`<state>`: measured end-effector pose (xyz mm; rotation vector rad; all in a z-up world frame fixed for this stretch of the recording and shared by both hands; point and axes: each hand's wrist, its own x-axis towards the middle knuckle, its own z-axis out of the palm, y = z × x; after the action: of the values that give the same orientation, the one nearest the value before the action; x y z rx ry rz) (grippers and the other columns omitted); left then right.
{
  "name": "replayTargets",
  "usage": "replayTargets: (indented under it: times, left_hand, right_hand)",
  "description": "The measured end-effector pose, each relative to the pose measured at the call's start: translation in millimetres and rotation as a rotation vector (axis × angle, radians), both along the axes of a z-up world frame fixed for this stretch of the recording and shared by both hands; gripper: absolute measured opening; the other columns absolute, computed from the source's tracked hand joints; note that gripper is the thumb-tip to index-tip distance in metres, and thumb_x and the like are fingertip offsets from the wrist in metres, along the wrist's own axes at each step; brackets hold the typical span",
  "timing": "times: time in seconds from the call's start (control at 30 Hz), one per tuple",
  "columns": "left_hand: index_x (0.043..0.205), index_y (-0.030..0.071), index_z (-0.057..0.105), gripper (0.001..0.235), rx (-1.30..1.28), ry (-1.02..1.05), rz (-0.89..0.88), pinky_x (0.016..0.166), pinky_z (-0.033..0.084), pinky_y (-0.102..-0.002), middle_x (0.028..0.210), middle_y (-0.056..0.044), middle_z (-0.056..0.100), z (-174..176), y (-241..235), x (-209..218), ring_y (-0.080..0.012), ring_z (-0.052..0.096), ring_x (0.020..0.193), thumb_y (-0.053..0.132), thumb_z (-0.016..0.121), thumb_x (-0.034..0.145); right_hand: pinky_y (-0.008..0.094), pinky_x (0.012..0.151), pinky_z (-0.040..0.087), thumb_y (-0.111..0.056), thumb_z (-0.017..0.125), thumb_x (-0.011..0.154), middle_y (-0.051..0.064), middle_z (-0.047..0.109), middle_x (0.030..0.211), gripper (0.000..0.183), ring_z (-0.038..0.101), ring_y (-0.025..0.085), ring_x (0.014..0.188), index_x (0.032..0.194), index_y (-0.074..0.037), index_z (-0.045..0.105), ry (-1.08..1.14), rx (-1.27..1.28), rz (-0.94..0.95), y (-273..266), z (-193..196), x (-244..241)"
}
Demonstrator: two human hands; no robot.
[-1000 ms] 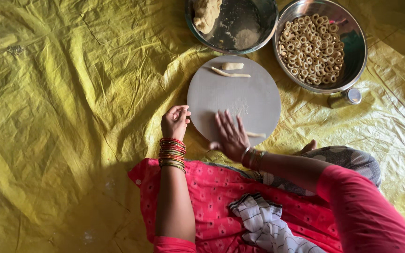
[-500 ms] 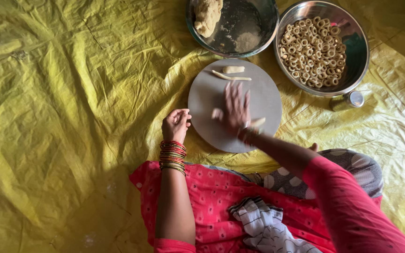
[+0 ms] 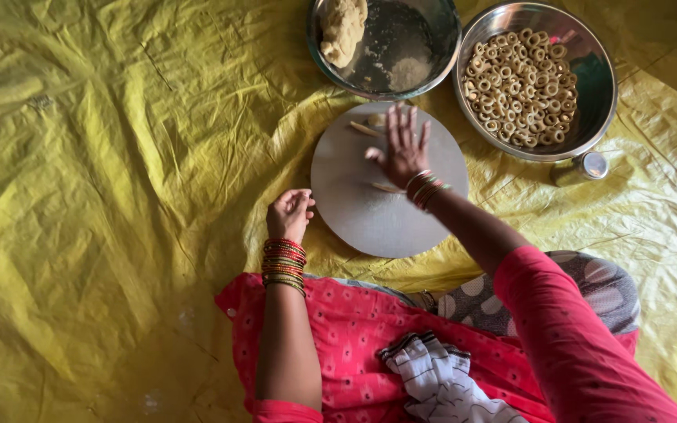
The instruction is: The person sits on a yellow tarp and rolls small pieces of dough into thin ropes on a round board, then joins the ends to form rings and places them into a metal bowl. The process is repeated continuously with additional dough pieces.
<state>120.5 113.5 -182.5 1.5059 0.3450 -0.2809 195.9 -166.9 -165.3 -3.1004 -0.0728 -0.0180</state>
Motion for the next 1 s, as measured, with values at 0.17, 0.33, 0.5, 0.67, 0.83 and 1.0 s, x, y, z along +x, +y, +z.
replayTargets:
  times: [0.17,0.33,0.5,0.67,0.83,1.0]
  left_hand:
    - [0.106,0.007,0.074,0.018,0.005,0.015,0.001,0.053,0.05,-0.021,0.087,-0.003,0.076,-1,-1,0,-0.0065,0.064,0.061,0.021,0.064,0.099]
    - [0.106,0.008,0.074,0.018,0.017,0.016,-0.007,0.054,0.05,-0.021,0.087,-0.003,0.076,-1,-2,2,-0.0066,0.064,0.062,0.021,0.065,0.099]
    - [0.105,0.007,0.073,0.017,-0.006,0.009,-0.004,0.054,0.049,-0.021,0.088,-0.004,0.076,-3,-2,2,-0.007,0.063,0.062,0.021,0.066,0.099]
    - [0.105,0.007,0.074,0.018,0.026,0.012,-0.01,0.054,0.05,-0.021,0.087,-0.004,0.076,-3,0,0,-0.0071,0.063,0.062,0.022,0.065,0.099]
    - [0.106,0.008,0.074,0.019,0.05,0.035,-0.006,0.054,0.05,-0.022,0.086,-0.004,0.075,4,1,-4,-0.0071,0.063,0.062,0.023,0.065,0.1]
    - [0.107,0.008,0.073,0.019,0.021,0.011,-0.008,0.055,0.05,-0.021,0.087,-0.003,0.076,6,1,-3,-0.0068,0.063,0.062,0.023,0.065,0.099]
  right_hand:
    - [0.065,0.123,-0.006,-0.075,0.032,0.097,0.017,0.0,0.174,0.101,-0.006,0.036,0.16,0.166,-0.008,0.002,-0.024,0.079,-0.108,-45,3,6]
    - [0.062,0.124,-0.002,-0.079,0.033,0.093,0.019,0.001,0.171,0.107,-0.003,0.036,0.158,0.164,-0.006,0.0,0.002,0.094,0.046,-29,-17,-62]
    - [0.062,0.126,0.0,-0.083,0.026,0.089,0.017,0.001,0.173,0.11,0.002,0.034,0.159,0.164,-0.007,0.001,0.069,0.052,0.196,-9,-16,-130]
    - [0.061,0.122,-0.002,-0.093,0.025,0.081,0.019,0.0,0.169,0.122,-0.003,0.035,0.156,0.162,-0.004,0.001,-0.008,-0.002,0.038,-20,-2,-60]
    - [0.063,0.127,-0.003,-0.084,0.025,0.093,0.017,0.0,0.175,0.109,-0.006,0.035,0.161,0.166,-0.007,0.003,-0.046,0.065,-0.112,-31,8,-16]
    - [0.059,0.126,0.001,-0.081,0.032,0.091,0.018,0.0,0.172,0.11,-0.003,0.032,0.158,0.163,-0.004,0.001,0.02,-0.008,0.046,-15,-3,-83]
